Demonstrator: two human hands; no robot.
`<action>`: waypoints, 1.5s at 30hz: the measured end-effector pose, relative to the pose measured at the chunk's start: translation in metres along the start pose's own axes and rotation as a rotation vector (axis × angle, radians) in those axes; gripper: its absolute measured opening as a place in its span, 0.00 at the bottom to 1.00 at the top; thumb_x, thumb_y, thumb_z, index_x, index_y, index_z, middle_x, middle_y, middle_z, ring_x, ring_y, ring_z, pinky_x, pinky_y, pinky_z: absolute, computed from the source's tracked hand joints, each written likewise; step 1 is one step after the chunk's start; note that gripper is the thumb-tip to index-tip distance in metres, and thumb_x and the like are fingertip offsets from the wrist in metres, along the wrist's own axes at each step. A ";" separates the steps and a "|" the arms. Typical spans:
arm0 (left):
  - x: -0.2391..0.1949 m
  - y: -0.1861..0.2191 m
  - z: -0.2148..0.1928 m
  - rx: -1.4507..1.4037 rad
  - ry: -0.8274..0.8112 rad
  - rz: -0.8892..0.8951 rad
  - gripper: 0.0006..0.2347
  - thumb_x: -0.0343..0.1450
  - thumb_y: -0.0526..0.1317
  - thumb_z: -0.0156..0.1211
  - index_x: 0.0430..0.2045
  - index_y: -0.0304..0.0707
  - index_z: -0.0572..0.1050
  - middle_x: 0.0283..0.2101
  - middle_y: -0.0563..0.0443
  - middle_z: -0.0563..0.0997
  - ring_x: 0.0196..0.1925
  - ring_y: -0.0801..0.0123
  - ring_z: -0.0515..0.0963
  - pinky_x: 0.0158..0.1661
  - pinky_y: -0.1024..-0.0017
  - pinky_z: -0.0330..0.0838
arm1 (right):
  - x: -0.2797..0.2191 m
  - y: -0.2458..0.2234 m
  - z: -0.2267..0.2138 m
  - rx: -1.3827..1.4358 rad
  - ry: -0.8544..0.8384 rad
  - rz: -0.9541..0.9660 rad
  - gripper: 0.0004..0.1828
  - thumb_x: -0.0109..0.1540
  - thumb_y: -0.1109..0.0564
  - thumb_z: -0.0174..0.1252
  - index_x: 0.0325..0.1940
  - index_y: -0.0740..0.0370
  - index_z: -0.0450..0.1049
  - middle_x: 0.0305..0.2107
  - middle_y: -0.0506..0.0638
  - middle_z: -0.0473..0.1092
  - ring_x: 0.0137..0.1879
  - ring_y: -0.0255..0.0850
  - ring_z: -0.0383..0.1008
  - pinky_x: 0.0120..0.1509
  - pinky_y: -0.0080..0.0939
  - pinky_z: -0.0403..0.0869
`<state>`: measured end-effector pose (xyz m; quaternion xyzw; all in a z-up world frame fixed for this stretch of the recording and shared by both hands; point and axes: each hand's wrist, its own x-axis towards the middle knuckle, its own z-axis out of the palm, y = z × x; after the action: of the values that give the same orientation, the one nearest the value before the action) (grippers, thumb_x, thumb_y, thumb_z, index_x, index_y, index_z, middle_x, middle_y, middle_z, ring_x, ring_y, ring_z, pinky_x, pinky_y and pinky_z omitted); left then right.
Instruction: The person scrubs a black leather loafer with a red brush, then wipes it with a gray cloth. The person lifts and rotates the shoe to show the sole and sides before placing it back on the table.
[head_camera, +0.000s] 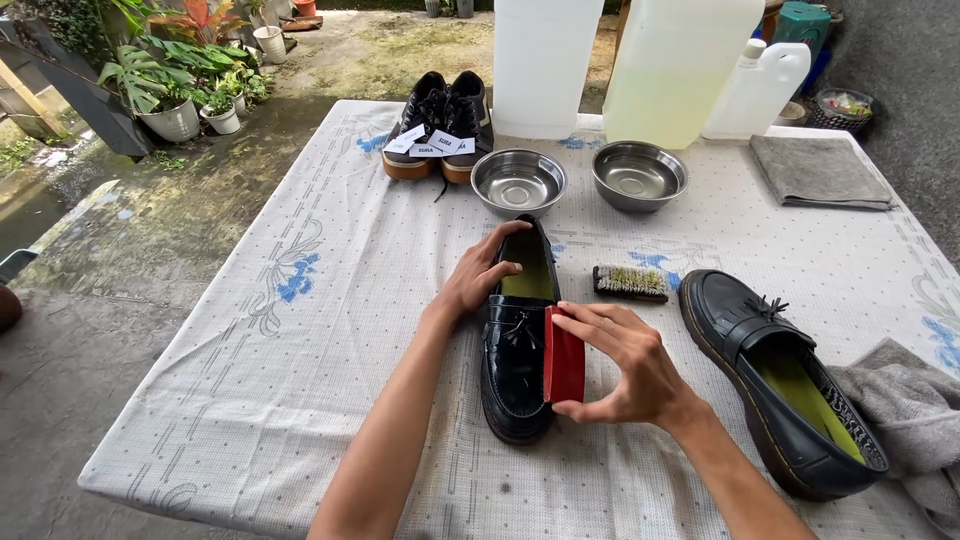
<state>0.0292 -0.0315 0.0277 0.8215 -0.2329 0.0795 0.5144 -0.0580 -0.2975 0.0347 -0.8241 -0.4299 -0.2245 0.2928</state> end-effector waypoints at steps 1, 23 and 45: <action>0.000 -0.001 0.000 0.001 0.004 0.000 0.28 0.67 0.55 0.54 0.66 0.61 0.64 0.61 0.34 0.73 0.62 0.28 0.72 0.60 0.42 0.65 | 0.000 0.003 0.003 0.000 -0.001 -0.004 0.51 0.40 0.24 0.73 0.61 0.49 0.75 0.57 0.49 0.74 0.59 0.47 0.76 0.63 0.52 0.71; -0.001 0.000 0.000 -0.004 -0.010 -0.016 0.29 0.66 0.56 0.53 0.66 0.61 0.63 0.64 0.34 0.71 0.63 0.27 0.70 0.62 0.40 0.63 | 0.000 0.006 0.011 0.021 0.019 0.026 0.52 0.42 0.28 0.70 0.66 0.52 0.72 0.59 0.55 0.72 0.61 0.52 0.74 0.66 0.57 0.69; -0.001 -0.011 0.002 0.049 -0.028 0.080 0.27 0.69 0.56 0.43 0.65 0.57 0.60 0.71 0.41 0.66 0.68 0.44 0.68 0.60 0.47 0.62 | 0.004 -0.011 0.006 -0.034 0.048 -0.174 0.52 0.50 0.28 0.68 0.67 0.63 0.66 0.63 0.61 0.68 0.64 0.53 0.74 0.68 0.56 0.75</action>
<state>0.0336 -0.0293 0.0172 0.8249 -0.2707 0.0940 0.4872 -0.0644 -0.2856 0.0363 -0.7826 -0.4890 -0.2762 0.2685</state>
